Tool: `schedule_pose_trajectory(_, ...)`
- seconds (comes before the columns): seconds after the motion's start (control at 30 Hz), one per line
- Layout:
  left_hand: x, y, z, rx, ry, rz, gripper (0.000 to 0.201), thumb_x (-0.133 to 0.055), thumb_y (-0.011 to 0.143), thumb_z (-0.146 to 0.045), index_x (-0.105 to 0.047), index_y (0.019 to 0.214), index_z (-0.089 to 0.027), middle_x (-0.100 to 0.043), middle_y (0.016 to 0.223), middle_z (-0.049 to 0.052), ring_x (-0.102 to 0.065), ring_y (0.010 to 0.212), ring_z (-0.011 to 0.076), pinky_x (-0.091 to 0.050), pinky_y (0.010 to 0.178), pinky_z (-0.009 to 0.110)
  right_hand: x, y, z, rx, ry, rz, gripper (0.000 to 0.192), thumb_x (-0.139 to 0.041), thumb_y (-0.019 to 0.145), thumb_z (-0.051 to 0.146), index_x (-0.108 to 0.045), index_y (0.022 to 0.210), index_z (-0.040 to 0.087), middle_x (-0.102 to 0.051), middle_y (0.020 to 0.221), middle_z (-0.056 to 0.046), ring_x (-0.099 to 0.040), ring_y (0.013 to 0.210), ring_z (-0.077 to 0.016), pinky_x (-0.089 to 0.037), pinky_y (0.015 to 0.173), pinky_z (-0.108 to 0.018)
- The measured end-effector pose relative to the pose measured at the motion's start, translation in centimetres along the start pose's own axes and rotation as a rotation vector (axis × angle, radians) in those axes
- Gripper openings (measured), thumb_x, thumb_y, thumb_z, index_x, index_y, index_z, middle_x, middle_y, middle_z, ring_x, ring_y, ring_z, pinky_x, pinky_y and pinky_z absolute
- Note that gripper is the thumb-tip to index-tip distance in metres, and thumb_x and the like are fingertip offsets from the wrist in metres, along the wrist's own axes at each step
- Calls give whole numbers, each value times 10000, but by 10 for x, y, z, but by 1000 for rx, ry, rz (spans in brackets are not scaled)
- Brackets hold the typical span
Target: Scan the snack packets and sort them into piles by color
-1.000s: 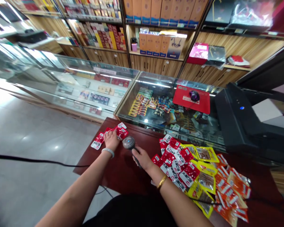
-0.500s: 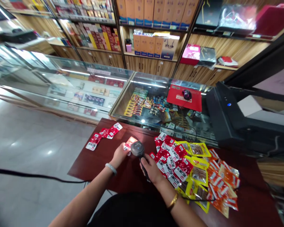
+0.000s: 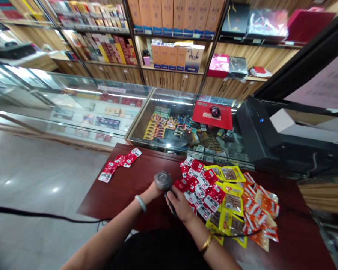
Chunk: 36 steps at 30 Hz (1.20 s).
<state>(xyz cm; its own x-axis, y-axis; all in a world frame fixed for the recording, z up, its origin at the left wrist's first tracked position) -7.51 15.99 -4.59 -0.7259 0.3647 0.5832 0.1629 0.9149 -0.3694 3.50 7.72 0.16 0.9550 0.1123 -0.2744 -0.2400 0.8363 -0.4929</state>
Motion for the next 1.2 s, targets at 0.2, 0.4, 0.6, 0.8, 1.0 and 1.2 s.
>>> schedule_pose_trajectory(0.2,101,18,26,21,315,-386,523,-532,877,-355,-468,1359,-161,-513,1404,131,-400,1361,248,-327,1125,382,-7,3,-12,-28,21,54,460,-608,773,652,-537,887,213,-463,535,83,-345,389,-65,-254,371,-188)
schedule_pose_trajectory(0.4,168,47,80,304,626,-449,835,-476,869,-541,-257,1471,-5,-228,1545,256,-74,1471,351,-100,1173,521,-6,4,-26,-83,13,29,480,-636,747,653,-582,954,223,-508,566,62,-390,418,-80,-261,389,-194)
schedule_pose_trajectory(0.6,127,40,86,246,706,-269,774,-482,873,-514,-290,1471,-63,-266,1532,257,-182,1451,347,-78,1158,551,-8,9,-23,-56,12,63,436,-616,784,633,-587,932,223,-485,554,70,-361,403,-71,-262,381,-196)
schedule_pose_trajectory(0.8,86,6,49,55,655,-259,432,-460,910,-347,-509,1307,-185,-529,1352,167,-474,1252,280,-283,1087,438,-7,11,-18,-72,45,38,465,-638,752,640,-566,938,220,-479,541,78,-368,402,-72,-254,368,-183)
schedule_pose_trajectory(1.0,96,18,48,237,617,-294,552,-685,758,-371,-511,1235,-156,-612,1178,178,-545,1132,311,-401,924,404,-3,8,-10,-50,26,21,457,-640,758,630,-558,899,203,-482,536,74,-363,406,-71,-257,380,-188)
schedule_pose_trajectory(1.2,51,42,77,279,137,20,352,-698,718,-484,-676,833,-152,-707,795,97,-654,739,214,-444,674,284,15,-1,-9,-24,64,-28,445,-636,776,622,-563,887,197,-486,552,70,-364,410,-64,-275,390,-190)
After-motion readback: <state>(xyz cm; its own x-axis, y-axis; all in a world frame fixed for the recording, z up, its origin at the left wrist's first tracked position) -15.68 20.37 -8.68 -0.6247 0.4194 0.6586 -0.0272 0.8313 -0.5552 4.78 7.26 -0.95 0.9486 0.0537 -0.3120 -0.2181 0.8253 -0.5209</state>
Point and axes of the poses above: each hand's wrist, its own y-axis towards the middle knuckle, its own x-axis out of the back of the hand, z = x × y, the point moved 10 cm from there along y, towards the middle knuckle
